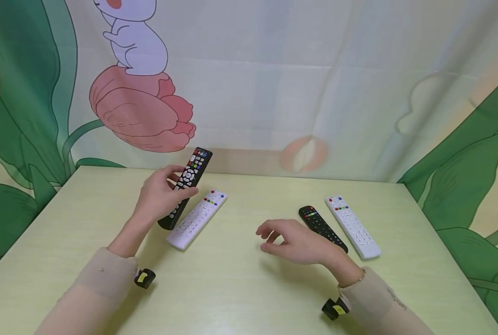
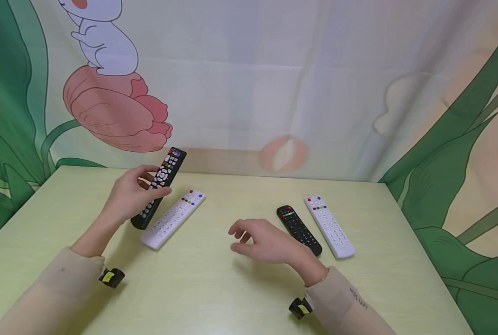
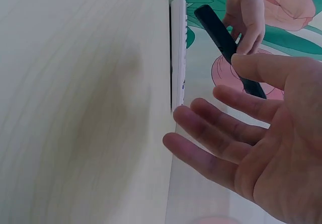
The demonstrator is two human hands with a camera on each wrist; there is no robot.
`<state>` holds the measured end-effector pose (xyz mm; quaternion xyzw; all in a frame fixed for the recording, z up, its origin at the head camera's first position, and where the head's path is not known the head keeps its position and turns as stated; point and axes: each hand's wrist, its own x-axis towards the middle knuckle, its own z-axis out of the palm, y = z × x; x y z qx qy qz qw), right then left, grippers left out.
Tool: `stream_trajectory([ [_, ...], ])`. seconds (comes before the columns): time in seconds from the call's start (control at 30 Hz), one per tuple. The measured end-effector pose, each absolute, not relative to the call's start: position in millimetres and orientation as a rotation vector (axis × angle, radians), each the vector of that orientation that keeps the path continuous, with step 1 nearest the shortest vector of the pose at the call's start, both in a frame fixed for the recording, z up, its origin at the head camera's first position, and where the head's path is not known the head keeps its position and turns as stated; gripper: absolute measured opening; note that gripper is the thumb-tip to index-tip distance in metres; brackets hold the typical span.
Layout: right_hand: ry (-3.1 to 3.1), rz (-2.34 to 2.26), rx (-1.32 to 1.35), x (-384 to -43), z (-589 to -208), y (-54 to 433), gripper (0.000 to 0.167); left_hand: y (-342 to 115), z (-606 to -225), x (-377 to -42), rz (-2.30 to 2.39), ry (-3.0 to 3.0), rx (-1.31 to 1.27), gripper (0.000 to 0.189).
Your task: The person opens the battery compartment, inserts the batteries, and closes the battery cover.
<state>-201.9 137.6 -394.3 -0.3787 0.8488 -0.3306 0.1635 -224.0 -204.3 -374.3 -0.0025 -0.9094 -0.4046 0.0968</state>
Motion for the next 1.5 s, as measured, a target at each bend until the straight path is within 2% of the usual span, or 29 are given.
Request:
stream_trajectory([
  [0.83,2.382,-0.894,-1.087,-200.9,-395.4,142.8,0.031,-230.6,-406.5,-239.4,-0.704,-3.033,0.079,0.067],
  [1.5,2.451,-0.908,-1.029,-201.5,-392.9,160.7,0.031,-224.8,-402.6,-237.8,-0.522,-3.169,0.056,0.064],
])
